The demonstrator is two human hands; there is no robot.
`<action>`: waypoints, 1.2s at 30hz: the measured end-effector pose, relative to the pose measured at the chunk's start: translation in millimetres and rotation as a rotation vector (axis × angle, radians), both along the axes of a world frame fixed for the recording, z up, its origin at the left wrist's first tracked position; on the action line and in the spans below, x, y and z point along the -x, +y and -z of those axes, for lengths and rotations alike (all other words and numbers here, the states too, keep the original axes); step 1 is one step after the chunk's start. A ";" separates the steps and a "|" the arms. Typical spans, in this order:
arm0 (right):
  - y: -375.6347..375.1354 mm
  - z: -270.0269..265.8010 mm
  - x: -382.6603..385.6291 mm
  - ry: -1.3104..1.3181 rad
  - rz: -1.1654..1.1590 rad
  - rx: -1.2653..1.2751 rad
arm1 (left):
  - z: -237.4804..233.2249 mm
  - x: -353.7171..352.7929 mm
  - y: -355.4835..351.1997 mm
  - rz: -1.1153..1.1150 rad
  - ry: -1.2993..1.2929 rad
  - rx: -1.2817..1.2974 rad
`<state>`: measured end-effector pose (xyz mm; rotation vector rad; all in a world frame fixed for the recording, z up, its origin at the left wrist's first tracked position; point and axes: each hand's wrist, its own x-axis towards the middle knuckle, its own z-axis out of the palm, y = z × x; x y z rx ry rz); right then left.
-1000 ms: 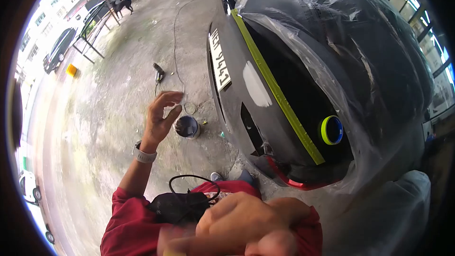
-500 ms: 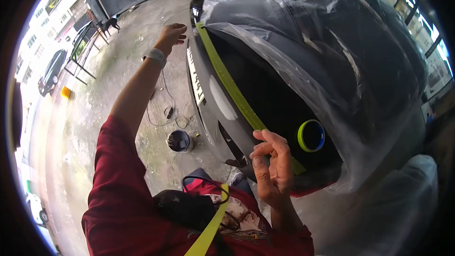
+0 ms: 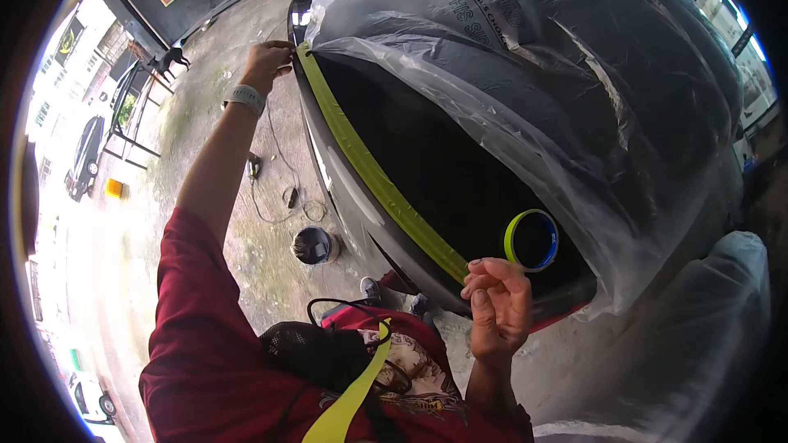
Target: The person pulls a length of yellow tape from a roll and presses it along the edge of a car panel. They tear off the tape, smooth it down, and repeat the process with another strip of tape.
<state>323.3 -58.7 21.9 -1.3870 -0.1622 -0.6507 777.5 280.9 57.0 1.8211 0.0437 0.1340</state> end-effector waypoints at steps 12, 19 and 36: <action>-7.9 11.9 -4.9 -0.059 -0.014 -0.097 | -5.3 -12.0 10.1 0.131 0.039 0.056; -14.9 18.5 3.4 -0.046 0.024 -0.075 | -15.7 19.0 -19.9 -0.150 -0.080 -0.333; -21.7 16.2 7.4 -0.029 0.065 0.151 | -3.0 6.0 -32.9 -0.313 -0.400 -0.599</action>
